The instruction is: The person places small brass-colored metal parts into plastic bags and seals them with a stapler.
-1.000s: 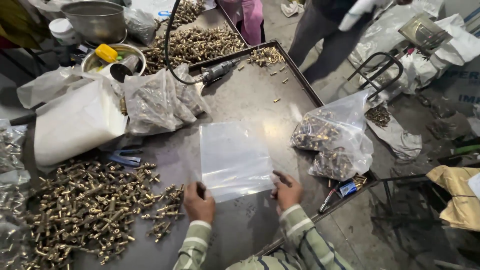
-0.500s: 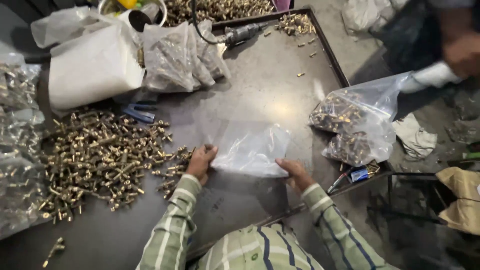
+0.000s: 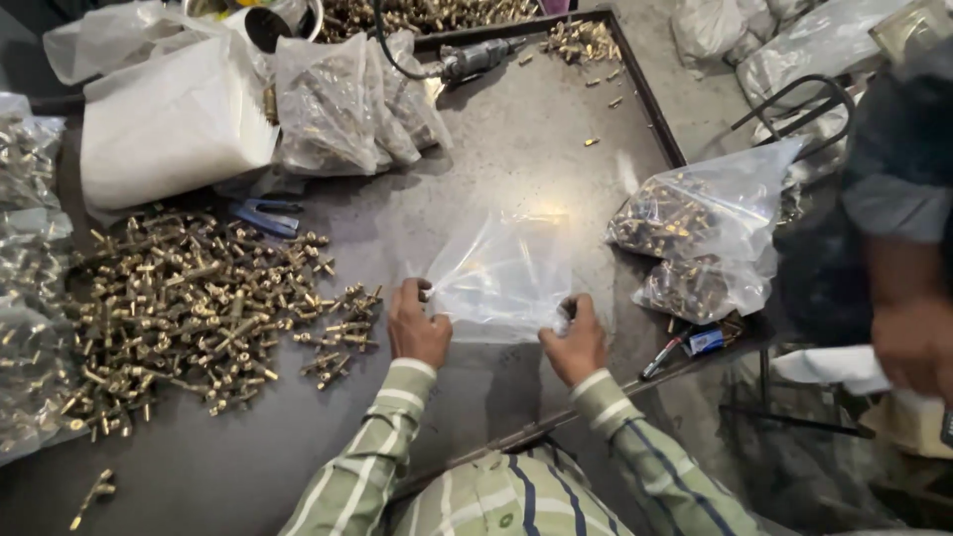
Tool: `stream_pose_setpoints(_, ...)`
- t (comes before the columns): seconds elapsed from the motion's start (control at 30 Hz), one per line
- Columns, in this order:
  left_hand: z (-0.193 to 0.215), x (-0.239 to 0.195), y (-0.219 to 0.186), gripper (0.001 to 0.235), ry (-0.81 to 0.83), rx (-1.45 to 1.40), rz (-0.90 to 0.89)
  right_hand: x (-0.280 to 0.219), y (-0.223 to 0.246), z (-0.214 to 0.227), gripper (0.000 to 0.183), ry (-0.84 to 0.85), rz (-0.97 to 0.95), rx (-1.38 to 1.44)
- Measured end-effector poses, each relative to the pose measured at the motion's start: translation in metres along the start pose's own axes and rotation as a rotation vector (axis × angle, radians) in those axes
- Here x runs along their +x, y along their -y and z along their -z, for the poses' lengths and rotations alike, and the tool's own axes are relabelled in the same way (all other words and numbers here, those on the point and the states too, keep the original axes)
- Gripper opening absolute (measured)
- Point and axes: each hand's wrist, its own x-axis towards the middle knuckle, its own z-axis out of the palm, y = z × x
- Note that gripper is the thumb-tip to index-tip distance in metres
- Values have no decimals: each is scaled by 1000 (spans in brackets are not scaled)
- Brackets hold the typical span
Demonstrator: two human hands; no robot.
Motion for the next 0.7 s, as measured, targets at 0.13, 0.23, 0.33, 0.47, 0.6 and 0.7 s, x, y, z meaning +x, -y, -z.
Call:
stream_pose_setpoints(0.13,13,6,-13,43,-54,38,-33,0,-2,20,51,-53,154,-85)
stream_pose_setpoints(0.23,-3,6,-5,44,-15,16,-50,-15,15,42,56,-16,342,-324)
stream_pose_setpoints(0.33,-13,-7,-5,46,71,-71,-130,-19,40,46,62,146,569,-297)
stream_pose_setpoints(0.47,2,-15,-15,47,150,-93,-243,-30,24,16,47,325,474,-251)
stream_pose_setpoints(0.6,54,8,-6,67,177,216,-351,-13,22,5,58,131,300,-134)
stream_pose_setpoints(0.7,74,13,9,83,186,540,-257,-6,17,-3,57,90,317,-96)
